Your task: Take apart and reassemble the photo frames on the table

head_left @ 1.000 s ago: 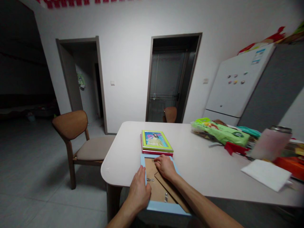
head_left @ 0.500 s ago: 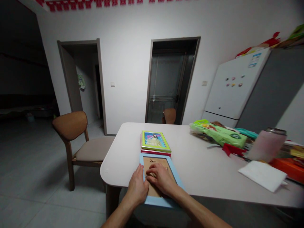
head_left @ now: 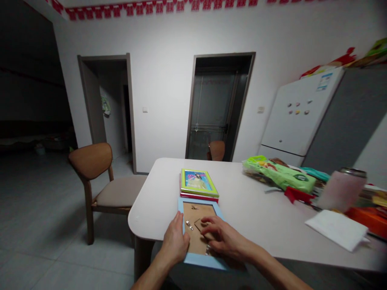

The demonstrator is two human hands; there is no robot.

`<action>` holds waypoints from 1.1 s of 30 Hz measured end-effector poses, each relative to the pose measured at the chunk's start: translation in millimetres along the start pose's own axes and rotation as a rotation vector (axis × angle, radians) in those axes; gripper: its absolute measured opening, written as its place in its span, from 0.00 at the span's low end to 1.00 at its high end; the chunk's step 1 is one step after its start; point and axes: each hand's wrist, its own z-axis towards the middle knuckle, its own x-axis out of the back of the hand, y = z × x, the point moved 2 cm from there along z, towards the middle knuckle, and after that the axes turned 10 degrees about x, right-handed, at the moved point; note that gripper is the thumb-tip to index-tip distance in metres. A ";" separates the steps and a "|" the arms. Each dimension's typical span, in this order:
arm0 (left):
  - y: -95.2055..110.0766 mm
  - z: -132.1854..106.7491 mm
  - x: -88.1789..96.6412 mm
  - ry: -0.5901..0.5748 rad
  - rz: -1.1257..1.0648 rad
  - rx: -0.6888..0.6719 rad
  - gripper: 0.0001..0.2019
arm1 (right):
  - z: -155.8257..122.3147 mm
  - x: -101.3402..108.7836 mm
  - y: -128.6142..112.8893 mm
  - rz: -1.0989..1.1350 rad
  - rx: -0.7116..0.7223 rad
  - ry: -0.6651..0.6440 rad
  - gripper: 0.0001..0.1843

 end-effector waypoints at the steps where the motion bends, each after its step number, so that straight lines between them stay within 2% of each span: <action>1: 0.3 -0.2 0.1 0.002 0.000 0.005 0.29 | -6.8 0.8 -0.1 0.019 -0.003 -0.042 0.14; 3: 1.2 -0.4 0.3 0.002 0.002 0.016 0.28 | -14.4 -1.9 0.1 0.039 -0.018 -0.055 0.11; 7: 2.5 -0.1 0.6 -0.007 0.023 0.011 0.28 | -12.3 -12.5 1.1 0.033 -0.044 0.067 0.06; 9: 1.9 0.3 0.4 -0.010 0.027 0.007 0.29 | -9.7 -14.7 3.1 0.037 -0.073 0.117 0.09; 12: 0.1 0.7 0.0 -0.018 -0.008 0.011 0.29 | -7.5 -13.7 7.6 -0.019 -0.133 0.189 0.19; 19: 2.5 3.9 5.9 -0.004 -0.369 0.089 0.28 | 0.4 -3.8 9.3 -0.217 -0.218 0.240 0.19; 22: 9.7 8.5 12.7 0.027 -0.462 0.105 0.23 | 6.8 5.8 -3.2 -0.256 -0.230 0.254 0.17; 25: 12.0 14.7 22.7 0.027 -0.597 0.133 0.17 | 18.3 12.2 -25.1 -0.233 -0.172 0.285 0.16; 27: 4.9 18.7 33.0 0.019 -0.682 0.173 0.17 | 25.5 14.7 -36.0 -0.173 -0.115 0.317 0.17; 29: -10.5 21.8 47.0 0.030 -0.744 0.220 0.19 | 27.3 17.6 -35.1 -0.120 -0.103 0.350 0.19; 31: -31.6 23.7 62.4 0.055 -0.781 0.267 0.20 | 21.4 20.7 -19.8 -0.118 -0.162 0.376 0.21; 33: -53.9 24.4 75.3 0.077 -0.786 0.310 0.20 | 9.1 22.1 5.6 -0.171 -0.279 0.377 0.22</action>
